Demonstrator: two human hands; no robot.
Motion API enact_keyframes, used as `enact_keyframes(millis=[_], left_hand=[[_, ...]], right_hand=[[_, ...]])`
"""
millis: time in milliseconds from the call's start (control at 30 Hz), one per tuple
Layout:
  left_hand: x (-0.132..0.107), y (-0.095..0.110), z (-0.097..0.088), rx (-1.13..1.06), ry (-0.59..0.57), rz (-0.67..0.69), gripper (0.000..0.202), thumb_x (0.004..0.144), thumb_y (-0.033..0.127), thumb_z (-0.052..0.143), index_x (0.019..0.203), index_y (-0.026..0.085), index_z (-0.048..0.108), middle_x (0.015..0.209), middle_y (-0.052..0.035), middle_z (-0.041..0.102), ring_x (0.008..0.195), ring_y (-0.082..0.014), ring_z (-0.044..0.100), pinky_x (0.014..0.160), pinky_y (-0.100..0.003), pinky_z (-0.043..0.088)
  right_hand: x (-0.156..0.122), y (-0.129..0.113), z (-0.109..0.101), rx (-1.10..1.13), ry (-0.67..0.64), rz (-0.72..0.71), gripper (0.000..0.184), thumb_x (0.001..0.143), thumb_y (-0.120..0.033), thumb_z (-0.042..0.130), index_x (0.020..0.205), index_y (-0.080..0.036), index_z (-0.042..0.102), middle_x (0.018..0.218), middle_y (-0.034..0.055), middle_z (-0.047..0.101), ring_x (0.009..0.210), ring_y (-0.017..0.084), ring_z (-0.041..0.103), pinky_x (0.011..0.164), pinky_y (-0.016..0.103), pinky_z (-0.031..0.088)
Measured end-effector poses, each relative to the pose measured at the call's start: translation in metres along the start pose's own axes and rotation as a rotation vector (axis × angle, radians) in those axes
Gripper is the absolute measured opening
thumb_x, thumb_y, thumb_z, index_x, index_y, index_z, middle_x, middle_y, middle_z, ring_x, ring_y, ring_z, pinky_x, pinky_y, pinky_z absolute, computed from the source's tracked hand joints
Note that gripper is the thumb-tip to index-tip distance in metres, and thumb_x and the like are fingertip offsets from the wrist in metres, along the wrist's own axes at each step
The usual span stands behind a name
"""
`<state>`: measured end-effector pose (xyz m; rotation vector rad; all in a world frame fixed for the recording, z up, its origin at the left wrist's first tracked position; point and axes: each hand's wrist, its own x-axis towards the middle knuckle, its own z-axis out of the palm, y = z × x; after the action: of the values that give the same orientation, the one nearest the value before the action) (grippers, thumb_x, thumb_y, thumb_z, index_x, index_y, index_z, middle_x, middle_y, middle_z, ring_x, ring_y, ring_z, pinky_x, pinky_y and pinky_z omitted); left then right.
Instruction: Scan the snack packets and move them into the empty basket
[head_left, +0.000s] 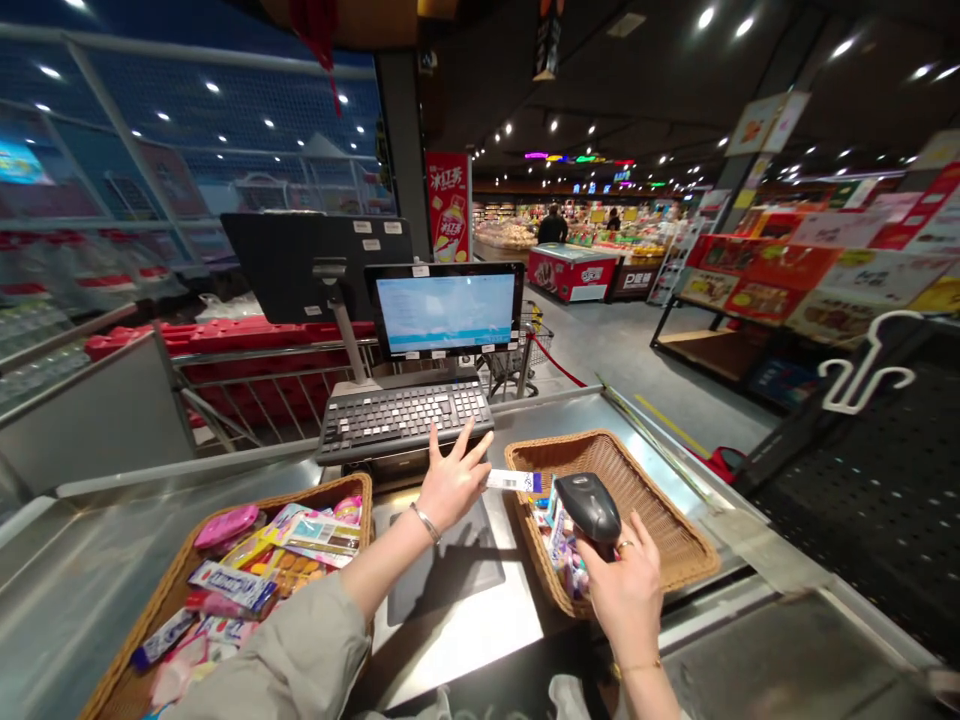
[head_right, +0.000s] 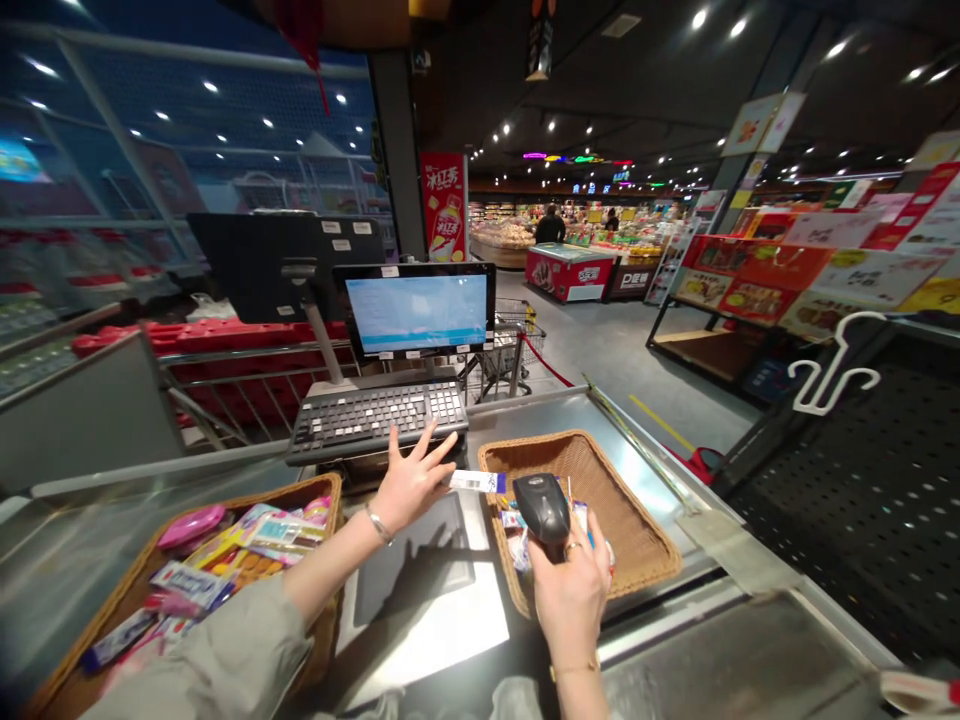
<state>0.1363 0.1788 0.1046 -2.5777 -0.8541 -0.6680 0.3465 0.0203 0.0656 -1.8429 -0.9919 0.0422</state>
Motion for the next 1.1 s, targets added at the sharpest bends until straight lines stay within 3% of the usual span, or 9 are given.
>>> enact_keyframes(millis=[200, 300, 400, 533, 800, 1100], left_hand=[[0.019, 0.013, 0.015, -0.018, -0.01, 0.104, 0.013, 0.088, 0.027, 0.061, 0.098, 0.028, 0.068, 0.145, -0.0018, 0.05, 0.145, -0.0347, 0.022, 0.105, -0.076, -0.016], [0.032, 0.026, 0.021, -0.027, -0.005, 0.141, 0.029, 0.092, 0.022, 0.054, 0.117, 0.035, 0.061, 0.148, -0.0003, 0.046, 0.147, -0.0321, 0.017, 0.105, -0.075, -0.016], [0.043, 0.038, 0.022, -0.03, -0.005, 0.129, 0.05, 0.093, 0.017, 0.05, 0.138, 0.037, 0.044, 0.152, -0.0022, 0.039, 0.147, -0.0298, 0.013, 0.107, -0.073, -0.016], [0.044, 0.04, 0.02, -0.051, -0.03, 0.088, 0.053, 0.092, 0.024, 0.051, 0.143, 0.033, 0.039, 0.153, -0.0057, 0.035, 0.148, -0.0281, 0.013, 0.108, -0.071, -0.017], [0.011, 0.016, 0.003, -0.046, -0.11, -0.06, 0.053, 0.09, 0.034, 0.055, 0.141, 0.03, 0.041, 0.153, -0.0072, 0.036, 0.147, -0.0303, 0.017, 0.108, -0.072, -0.014], [-0.042, -0.005, -0.029, -0.021, -0.133, -0.215, 0.049, 0.091, 0.038, 0.054, 0.138, 0.028, 0.046, 0.152, -0.0097, 0.038, 0.145, -0.032, 0.023, 0.11, -0.071, -0.011]], right_hand=[[0.004, 0.017, -0.013, -0.037, 0.096, 0.015, 0.042, 0.073, -0.05, 0.06, 0.092, -0.014, 0.069, 0.113, 0.0168, 0.067, 0.13, 0.03, 0.042, 0.109, 0.045, 0.031], [0.005, 0.023, -0.017, -0.029, 0.13, 0.043, 0.038, 0.071, -0.049, 0.061, 0.086, -0.015, 0.069, 0.11, 0.0164, 0.068, 0.128, 0.031, 0.044, 0.108, 0.046, 0.032], [0.006, 0.027, -0.019, -0.022, 0.153, 0.061, 0.038, 0.07, -0.049, 0.062, 0.085, -0.015, 0.069, 0.109, 0.0167, 0.068, 0.128, 0.031, 0.045, 0.108, 0.047, 0.033], [0.006, 0.026, -0.02, -0.022, 0.148, 0.071, 0.039, 0.07, -0.049, 0.062, 0.087, -0.015, 0.069, 0.11, 0.017, 0.067, 0.128, 0.031, 0.044, 0.108, 0.047, 0.032], [0.007, 0.001, -0.008, 0.023, 0.057, 0.12, 0.041, 0.068, -0.051, 0.063, 0.085, -0.014, 0.07, 0.119, 0.0199, 0.063, 0.128, 0.033, 0.045, 0.104, 0.045, 0.036], [-0.004, -0.032, 0.021, 0.067, -0.11, -0.05, 0.048, 0.072, -0.054, 0.062, 0.097, -0.015, 0.072, 0.118, 0.0166, 0.064, 0.127, 0.032, 0.046, 0.108, 0.048, 0.032]])
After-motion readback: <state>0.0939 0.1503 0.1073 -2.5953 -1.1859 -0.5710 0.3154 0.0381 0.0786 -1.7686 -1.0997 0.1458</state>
